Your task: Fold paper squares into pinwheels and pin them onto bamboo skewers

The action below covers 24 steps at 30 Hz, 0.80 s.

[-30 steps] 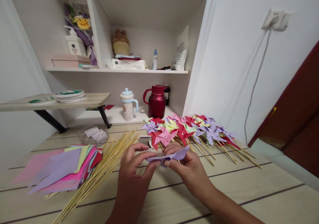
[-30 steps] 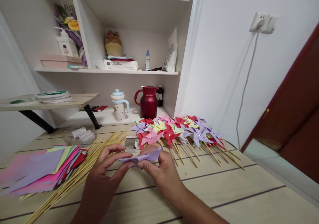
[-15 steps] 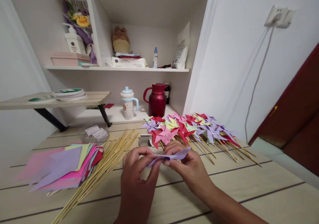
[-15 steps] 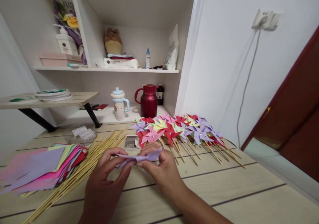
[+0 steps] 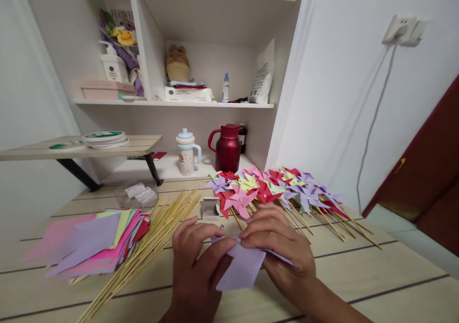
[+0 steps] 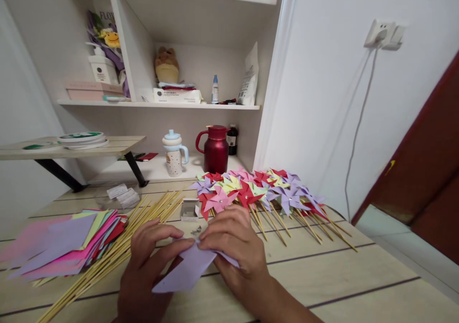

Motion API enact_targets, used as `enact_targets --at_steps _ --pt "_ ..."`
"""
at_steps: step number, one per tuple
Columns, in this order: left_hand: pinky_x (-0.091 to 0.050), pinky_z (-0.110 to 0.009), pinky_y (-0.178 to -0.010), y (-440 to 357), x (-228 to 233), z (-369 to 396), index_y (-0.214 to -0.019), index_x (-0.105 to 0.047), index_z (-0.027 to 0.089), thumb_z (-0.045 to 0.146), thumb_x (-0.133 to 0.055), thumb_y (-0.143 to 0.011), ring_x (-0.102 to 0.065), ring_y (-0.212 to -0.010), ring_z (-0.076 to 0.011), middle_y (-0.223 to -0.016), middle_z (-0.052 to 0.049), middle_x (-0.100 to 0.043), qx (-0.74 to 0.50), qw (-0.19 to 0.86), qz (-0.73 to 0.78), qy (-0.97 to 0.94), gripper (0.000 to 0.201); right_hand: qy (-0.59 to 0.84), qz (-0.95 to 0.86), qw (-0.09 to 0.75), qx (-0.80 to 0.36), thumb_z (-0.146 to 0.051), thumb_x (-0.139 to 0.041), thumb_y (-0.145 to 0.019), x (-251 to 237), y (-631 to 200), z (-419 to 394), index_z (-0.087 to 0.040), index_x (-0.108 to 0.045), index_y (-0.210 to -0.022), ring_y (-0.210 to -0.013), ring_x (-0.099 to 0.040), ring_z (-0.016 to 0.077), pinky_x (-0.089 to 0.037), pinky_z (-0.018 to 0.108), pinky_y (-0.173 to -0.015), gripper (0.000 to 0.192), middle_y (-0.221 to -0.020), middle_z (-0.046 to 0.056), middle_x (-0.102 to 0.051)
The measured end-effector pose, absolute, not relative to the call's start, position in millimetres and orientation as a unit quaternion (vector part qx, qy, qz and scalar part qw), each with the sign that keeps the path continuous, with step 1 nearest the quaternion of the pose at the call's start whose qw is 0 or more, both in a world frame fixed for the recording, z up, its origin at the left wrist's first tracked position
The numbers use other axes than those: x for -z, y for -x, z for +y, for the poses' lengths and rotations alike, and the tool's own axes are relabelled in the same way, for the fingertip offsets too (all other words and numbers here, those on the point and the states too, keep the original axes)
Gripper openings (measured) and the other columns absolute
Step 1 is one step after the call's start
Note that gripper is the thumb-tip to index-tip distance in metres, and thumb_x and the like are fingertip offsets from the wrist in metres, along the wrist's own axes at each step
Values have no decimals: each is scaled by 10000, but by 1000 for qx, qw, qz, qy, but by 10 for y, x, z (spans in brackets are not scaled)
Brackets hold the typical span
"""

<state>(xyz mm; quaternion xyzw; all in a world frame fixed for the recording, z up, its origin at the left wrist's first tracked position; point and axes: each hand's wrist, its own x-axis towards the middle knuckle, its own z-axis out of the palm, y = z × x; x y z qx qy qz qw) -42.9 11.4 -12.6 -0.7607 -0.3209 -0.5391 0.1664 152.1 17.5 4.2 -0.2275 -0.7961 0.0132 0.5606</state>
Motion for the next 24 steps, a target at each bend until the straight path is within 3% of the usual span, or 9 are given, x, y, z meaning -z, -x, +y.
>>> enact_targets --at_steps 3,6,11,15,22,24 --pt "-457 -389 -909 443 136 150 -1040 -667 266 259 -626 -847 -598 -935 -205 -968 -38 -652 554 118 -317 761 197 230 -794 563 -22 -123 -642 -833 -24 -1523 209 -270 -697 -935 -845 -645 243 -453 489 -885 187 -849 32 -733" --pt "-491 -379 -841 471 189 204 -1227 -596 240 377 -544 -895 -608 -946 -220 -1003 -79 -652 561 16 -328 760 363 259 -777 572 -50 -158 -652 -842 3 -1537 256 -260 -687 -871 -824 -635 242 -466 471 -843 112 -814 35 -718" --pt "-513 -298 -627 519 338 392 -1085 -653 177 386 -429 -941 -618 -643 -160 -780 -37 -657 643 -168 -497 558 338 297 -755 576 -97 -186 -668 -834 70 -1550 325 -246 -683 -810 -842 -625 253 -489 437 -784 66 -798 49 -700" --pt "-499 -284 -577 673 399 557 -983 -678 156 381 -471 -907 -612 -590 -164 -696 -30 -648 642 -146 -565 497 315 300 -763 561 -117 -185 -653 -849 118 -1524 337 -237 -676 -816 -862 -616 251 -485 440 -810 66 -805 53 -689" --pt "-519 -303 -660 1013 305 676 -1073 -641 162 334 -395 -926 -641 -670 -173 -797 -47 -666 629 -67 -611 477 335 296 -769 547 -147 -179 -656 -856 167 -1507 373 -245 -667 -826 -884 -614 240 -483 424 -809 74 -839 43 -693" --pt "-522 -327 -750 1058 326 716 -1042 -662 175 275 -418 -907 -652 -788 -194 -875 -64 -675 600 -48 -617 507 296 295 -769 547 -149 -187 -653 -860 168 -1505 385 -245 -668 -817 -863 -621 238 -479 427 -802 74 -832 40 -696"
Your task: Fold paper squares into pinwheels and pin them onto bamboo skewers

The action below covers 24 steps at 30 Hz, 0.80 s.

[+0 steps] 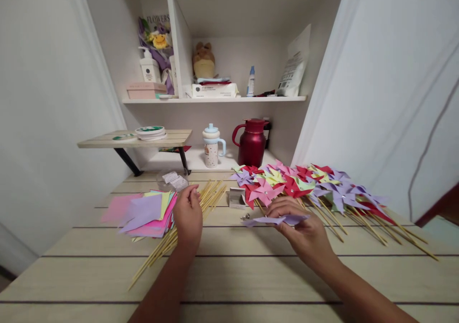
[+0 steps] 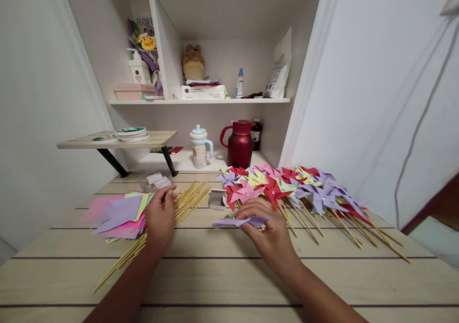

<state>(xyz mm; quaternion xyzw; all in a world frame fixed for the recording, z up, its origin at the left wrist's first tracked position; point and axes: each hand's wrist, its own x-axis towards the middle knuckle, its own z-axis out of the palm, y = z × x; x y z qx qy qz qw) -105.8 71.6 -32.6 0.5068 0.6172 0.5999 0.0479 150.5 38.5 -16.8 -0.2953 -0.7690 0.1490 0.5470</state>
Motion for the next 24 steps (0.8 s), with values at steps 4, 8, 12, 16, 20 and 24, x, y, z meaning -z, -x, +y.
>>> enact_targets --at_steps 4,8,12,16,20,24 --pt "-468 -364 -936 1094 487 819 -862 -722 189 140 -527 -799 -610 -976 -229 -944 -81 -652 -514 24 626 -586 210 293 -767 549 -156 -201 -660 -858 160 -1498 390 -240 -672 -811 -842 -623 237 -479 425 -784 63 -819 42 -695" --pt "-459 -398 -955 1126 611 880 -871 -744 151 144 -596 -767 -585 -1005 -264 -977 -115 -613 -440 10 653 -616 181 296 -772 540 -159 -193 -661 -858 159 -1502 386 -238 -674 -824 -854 -622 235 -479 421 -786 58 -825 43 -698" --pt "-420 -401 -995 1124 590 857 -938 -754 165 189 -578 -820 -540 -1093 -271 -1102 -131 -577 -388 -12 671 -632 213 292 -779 535 -149 -206 -668 -854 168 -1500 388 -234 -675 -822 -852 -625 237 -469 427 -797 43 -813 41 -694" --pt "-402 -408 -995 1087 537 801 -918 -766 220 211 -580 -838 -521 -1130 -274 -1153 -107 -588 -332 -28 677 -656 203 287 -783 531 -148 -207 -668 -853 180 -1495 388 -240 -672 -828 -870 -628 239 -472 420 -798 42 -832 42 -691" --pt "-398 -417 -978 1055 504 768 -933 -760 205 225 -618 -817 -523 -1124 -287 -1162 -116 -608 -284 -44 689 -665 184 286 -785 529 -148 -202 -662 -856 192 -1504 392 -241 -669 -834 -878 -626 239 -472 417 -801 45 -826 41 -689" --pt "-382 -427 -974 1006 461 742 -912 -753 203 267 -608 -837 -503 -1160 -296 -1217 -118 -602 -255 -67 699 -664 175 285 -787 527 -148 -189 -665 -853 202 -1516 403 -244 -665 -839 -884 -624 237 -463 421 -816 56 -828 36 -691"
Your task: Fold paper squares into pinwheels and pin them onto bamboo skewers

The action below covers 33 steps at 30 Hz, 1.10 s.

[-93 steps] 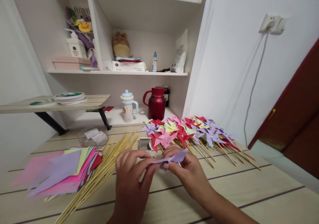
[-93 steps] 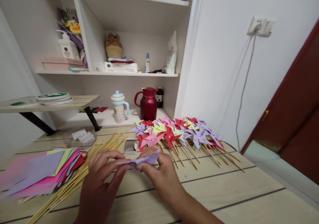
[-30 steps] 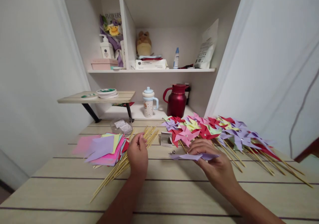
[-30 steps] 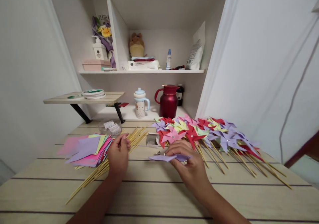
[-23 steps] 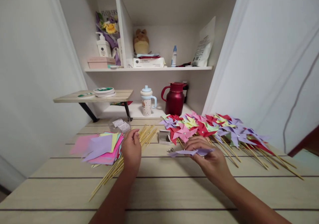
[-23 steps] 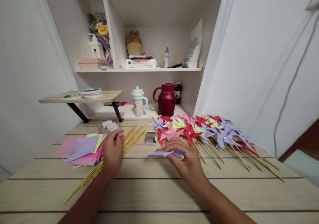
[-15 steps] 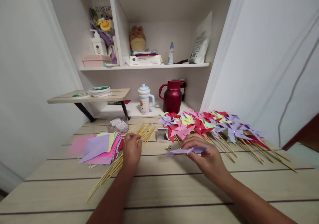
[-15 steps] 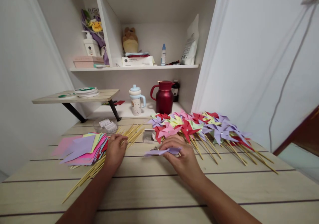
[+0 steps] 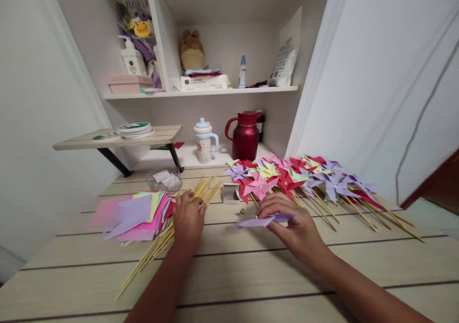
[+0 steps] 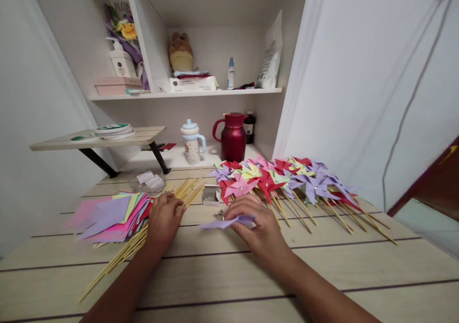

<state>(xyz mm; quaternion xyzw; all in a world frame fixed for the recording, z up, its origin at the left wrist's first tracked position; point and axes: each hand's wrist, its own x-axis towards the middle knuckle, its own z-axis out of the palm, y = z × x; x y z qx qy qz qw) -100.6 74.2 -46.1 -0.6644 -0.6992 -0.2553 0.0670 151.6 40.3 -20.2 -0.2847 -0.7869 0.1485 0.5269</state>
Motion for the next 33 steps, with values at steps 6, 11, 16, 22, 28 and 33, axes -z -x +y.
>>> enact_targets --at_steps 6,11,16,22,28,33 --pt "-366 -431 -970 953 415 707 -981 -736 208 303 -612 -845 -484 -1195 -299 -1279 -117 -588 226 91 -712 659 207 288 -788 523 -147 -179 -664 -853 197 -1513 403 -237 -668 -845 -869 -619 233 -456 427 -823 59 -836 39 -685" --pt "-352 -435 -973 922 384 676 -867 -742 195 359 -616 -844 -465 -1218 -302 -1314 -112 -575 198 108 -719 658 209 291 -793 516 -145 -158 -659 -850 199 -1513 400 -235 -664 -846 -873 -613 231 -460 423 -814 77 -835 37 -683" --pt "-321 -465 -991 875 359 617 -867 -749 183 336 -652 -811 -436 -1237 -328 -1343 -125 -559 158 121 -721 663 190 288 -798 511 -139 -161 -653 -854 202 -1514 398 -237 -663 -855 -872 -616 232 -465 422 -804 77 -840 37 -687" --pt "-346 -462 -930 889 364 606 -917 -750 156 286 -625 -816 -496 -1122 -329 -1174 -155 -637 119 133 -724 667 206 287 -800 508 -138 -197 -661 -857 207 -1509 395 -251 -663 -852 -872 -624 239 -469 439 -814 54 -833 35 -698" --pt "-349 -469 -871 893 313 614 -826 -758 157 186 -525 -846 -560 -968 -320 -916 -149 -683 87 143 -711 683 236 289 -799 507 -142 -208 -660 -862 208 -1518 396 -250 -668 -859 -872 -630 240 -470 438 -811 43 -840 40 -705" --pt "-320 -493 -914 817 270 602 -825 -758 129 47 -426 -821 -569 -947 -314 -892 -168 -675 78 167 -697 693 342 289 -797 510 -145 -185 -665 -854 184 -1500 378 -247 -667 -847 -861 -627 230 -467 433 -821 62 -828 29 -702"
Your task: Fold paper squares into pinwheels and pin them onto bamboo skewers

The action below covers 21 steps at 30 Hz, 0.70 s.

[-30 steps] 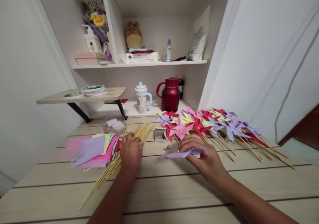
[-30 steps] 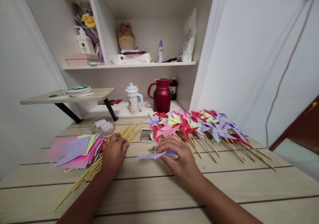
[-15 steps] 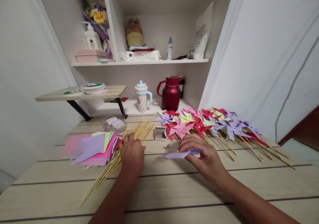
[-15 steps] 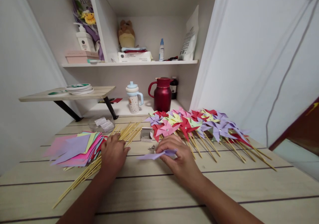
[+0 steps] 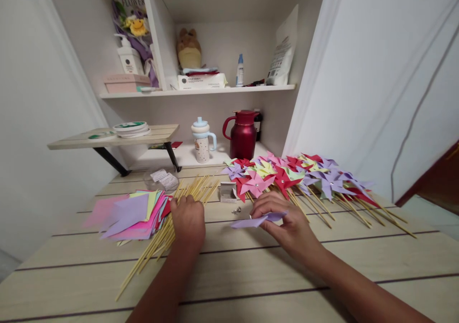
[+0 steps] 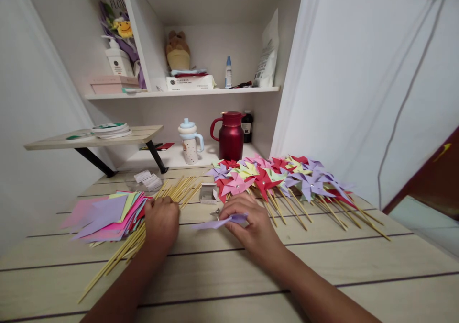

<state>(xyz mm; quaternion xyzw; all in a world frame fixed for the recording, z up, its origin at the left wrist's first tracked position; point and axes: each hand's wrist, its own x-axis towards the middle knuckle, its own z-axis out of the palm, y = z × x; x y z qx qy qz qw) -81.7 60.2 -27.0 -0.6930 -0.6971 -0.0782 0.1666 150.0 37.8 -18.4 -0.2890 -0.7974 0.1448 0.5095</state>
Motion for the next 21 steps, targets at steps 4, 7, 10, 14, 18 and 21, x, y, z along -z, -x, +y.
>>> enact_targets --at_steps 4,7,10,14,18,21 --pt "-307 -484 -954 781 281 607 -858 -747 117 23 -408 -806 -562 -964 -311 -916 -162 -668 87 183 -694 691 356 292 -797 508 -145 -172 -654 -854 181 -1491 377 -243 -668 -853 -875 -626 233 -475 428 -814 72 -840 35 -702" --pt "-320 -466 -946 802 305 612 -854 -740 122 36 -405 -816 -559 -963 -304 -919 -156 -660 101 191 -701 679 348 292 -801 502 -148 -170 -650 -857 177 -1489 383 -238 -665 -839 -862 -626 231 -476 420 -805 72 -827 37 -697" --pt "-323 -471 -936 845 321 620 -868 -731 116 82 -410 -841 -552 -971 -312 -940 -160 -654 124 197 -714 660 324 289 -801 502 -151 -167 -644 -862 172 -1483 387 -235 -663 -833 -851 -623 224 -476 411 -793 76 -819 38 -690" --pt "-312 -480 -941 887 329 640 -951 -709 88 153 -435 -856 -538 -1007 -327 -988 -172 -656 170 192 -729 635 297 286 -799 503 -166 -191 -651 -864 183 -1476 396 -239 -666 -834 -847 -622 224 -479 406 -780 58 -823 37 -692" --pt "-339 -433 -911 871 309 646 -828 -710 169 192 -468 -847 -558 -1006 -290 -1027 -123 -675 224 162 -732 623 244 293 -792 503 -184 -232 -669 -855 208 -1482 412 -242 -675 -840 -853 -630 227 -483 413 -801 19 -831 37 -696" --pt "-347 -405 -915 810 270 616 -749 -696 216 218 -511 -830 -574 -1004 -258 -1041 -70 -688 261 139 -721 627 202 299 -786 505 -195 -249 -673 -852 209 -1489 418 -237 -677 -831 -854 -632 226 -487 402 -793 24 -829 38 -698"
